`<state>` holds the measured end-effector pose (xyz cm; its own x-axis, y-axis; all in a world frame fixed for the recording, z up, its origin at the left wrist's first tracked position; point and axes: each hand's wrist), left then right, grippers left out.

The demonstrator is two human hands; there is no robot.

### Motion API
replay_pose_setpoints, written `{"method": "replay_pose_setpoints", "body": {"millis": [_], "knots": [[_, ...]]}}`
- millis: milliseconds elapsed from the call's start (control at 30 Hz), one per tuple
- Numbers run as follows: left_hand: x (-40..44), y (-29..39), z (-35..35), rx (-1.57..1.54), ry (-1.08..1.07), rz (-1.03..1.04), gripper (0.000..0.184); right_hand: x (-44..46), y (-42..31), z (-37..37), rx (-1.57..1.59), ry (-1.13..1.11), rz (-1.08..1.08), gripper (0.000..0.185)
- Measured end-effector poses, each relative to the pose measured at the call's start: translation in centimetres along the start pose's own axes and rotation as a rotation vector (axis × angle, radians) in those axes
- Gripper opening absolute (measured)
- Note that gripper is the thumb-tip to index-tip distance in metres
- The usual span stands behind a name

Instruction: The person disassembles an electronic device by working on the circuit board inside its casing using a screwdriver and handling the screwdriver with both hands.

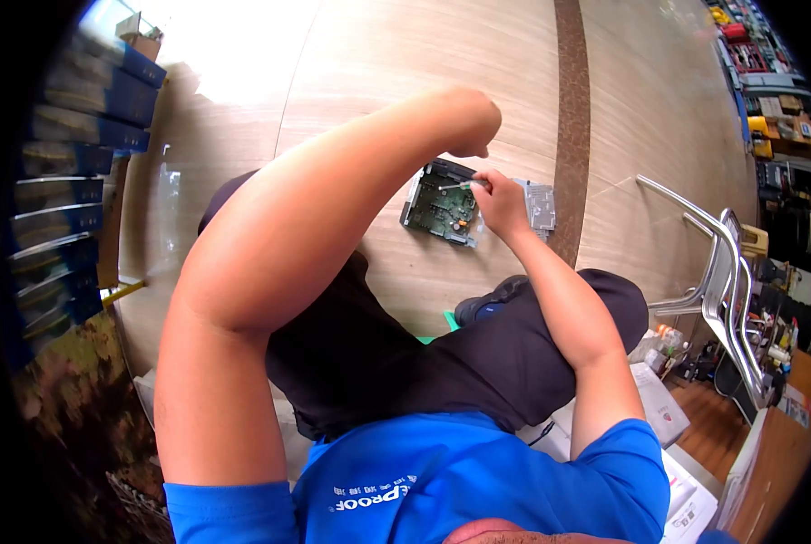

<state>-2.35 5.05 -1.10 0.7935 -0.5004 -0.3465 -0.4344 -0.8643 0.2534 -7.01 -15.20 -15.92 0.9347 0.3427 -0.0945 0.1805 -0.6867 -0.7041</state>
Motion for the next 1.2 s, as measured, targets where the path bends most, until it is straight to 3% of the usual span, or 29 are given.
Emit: {"method": "replay_pose_setpoints", "body": {"millis": [100, 167, 267, 467, 767, 1033, 1200], "knots": [[0.2, 0.3, 0.4, 0.016, -0.047, 0.018, 0.029, -1.4, -2.2, -3.7, 0.077, 0.054, 0.005, 0.017], [0.3, 0.7, 1.3, 0.003, -0.056, 0.038, 0.031, -2.0, -3.7, -6.4, 0.238, -0.018, 0.158, 0.016], [0.0, 1.3, 2.1, -0.086, -0.085, 0.050, 0.042, -2.7, -4.6, -9.2, 0.340, 0.030, 0.148, 0.015], [0.0, 0.9, 4.0, -0.137, -0.164, 0.074, 0.043, -3.0, -4.5, -10.4, 0.607, 0.073, 0.190, 0.014], [0.4, 0.9, 5.1, -0.607, -0.049, -0.013, 0.042, -2.2, -4.3, -11.0, 0.825, 0.049, 0.151, 0.011], [1.4, 2.1, 3.9, -0.574, 0.065, -0.022, 0.017, -1.6, -4.7, -12.2, 0.909, 0.103, 0.078, 0.010], [1.5, 2.4, 2.8, -0.506, 0.102, 0.012, 0.015, -1.3, -4.4, -12.9, 0.911, 0.153, 0.153, 0.011]]}}
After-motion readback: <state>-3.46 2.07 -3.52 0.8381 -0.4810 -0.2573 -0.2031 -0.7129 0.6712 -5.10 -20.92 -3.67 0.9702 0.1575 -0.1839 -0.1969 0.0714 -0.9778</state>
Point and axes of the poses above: each hand's wrist, its own x-axis towards the middle knuckle, its own z-axis out of the palm, y = z × x, and after that the axes turned 4 degrees about x, right-handed
